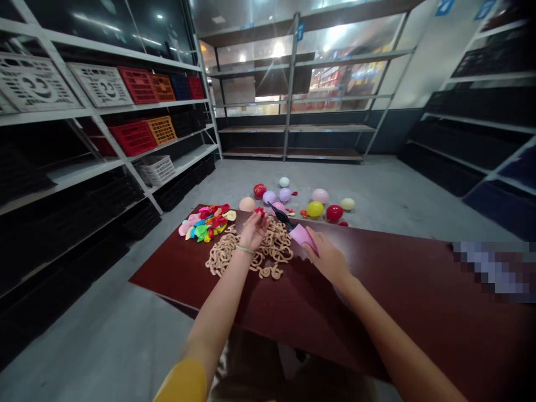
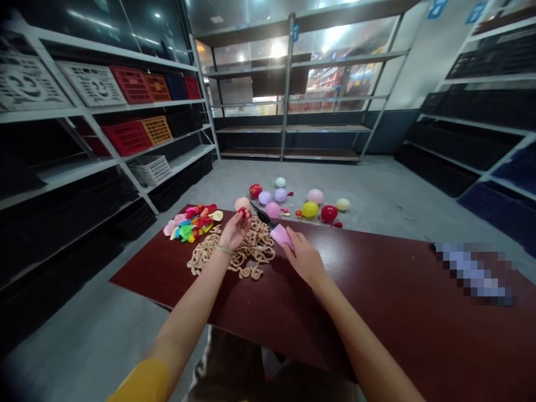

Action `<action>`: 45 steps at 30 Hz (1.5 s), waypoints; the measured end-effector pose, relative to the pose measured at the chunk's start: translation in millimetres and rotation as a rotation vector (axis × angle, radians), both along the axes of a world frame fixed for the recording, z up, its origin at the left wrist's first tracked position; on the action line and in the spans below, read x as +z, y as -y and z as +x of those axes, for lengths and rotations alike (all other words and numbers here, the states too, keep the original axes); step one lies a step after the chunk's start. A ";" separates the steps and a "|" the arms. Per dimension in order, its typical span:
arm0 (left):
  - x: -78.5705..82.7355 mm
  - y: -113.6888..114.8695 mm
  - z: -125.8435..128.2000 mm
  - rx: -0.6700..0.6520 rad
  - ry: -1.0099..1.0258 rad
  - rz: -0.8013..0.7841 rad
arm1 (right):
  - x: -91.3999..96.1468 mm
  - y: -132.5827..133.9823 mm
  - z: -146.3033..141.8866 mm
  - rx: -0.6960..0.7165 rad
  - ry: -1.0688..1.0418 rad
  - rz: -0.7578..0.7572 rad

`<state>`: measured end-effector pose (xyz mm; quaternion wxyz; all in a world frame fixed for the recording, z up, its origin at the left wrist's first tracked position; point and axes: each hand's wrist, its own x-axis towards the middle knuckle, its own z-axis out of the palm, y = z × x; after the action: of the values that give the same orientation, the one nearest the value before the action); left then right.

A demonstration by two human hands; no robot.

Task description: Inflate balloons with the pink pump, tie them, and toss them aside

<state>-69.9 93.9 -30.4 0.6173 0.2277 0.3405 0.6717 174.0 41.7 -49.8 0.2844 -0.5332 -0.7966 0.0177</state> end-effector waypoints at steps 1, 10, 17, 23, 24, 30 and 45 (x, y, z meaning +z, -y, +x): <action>-5.0 -1.9 6.4 0.010 0.024 -0.001 | -0.8 -0.2 4.3 -0.011 -0.005 -0.014; -26.5 5.9 4.8 0.140 0.178 -0.002 | -1.9 9.3 12.2 -0.031 0.066 0.020; -22.0 6.1 8.3 0.251 0.206 0.085 | 0.0 17.9 5.8 0.068 0.152 0.080; -22.8 8.4 10.5 0.217 0.153 0.125 | 0.0 17.5 4.3 0.035 0.183 0.063; -22.4 8.9 11.0 0.216 0.143 0.125 | 0.4 17.7 4.2 0.033 0.187 0.060; -20.1 11.7 18.1 0.194 0.019 0.136 | 1.1 20.1 1.1 0.022 0.188 0.040; -2.1 32.6 42.9 0.118 0.219 0.204 | -4.6 26.6 -18.7 0.137 0.246 0.031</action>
<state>-27.0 61.4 -32.5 0.5838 0.1942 0.2139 0.7588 155.3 15.0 -54.4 0.1910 -0.4712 -0.8601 -0.0407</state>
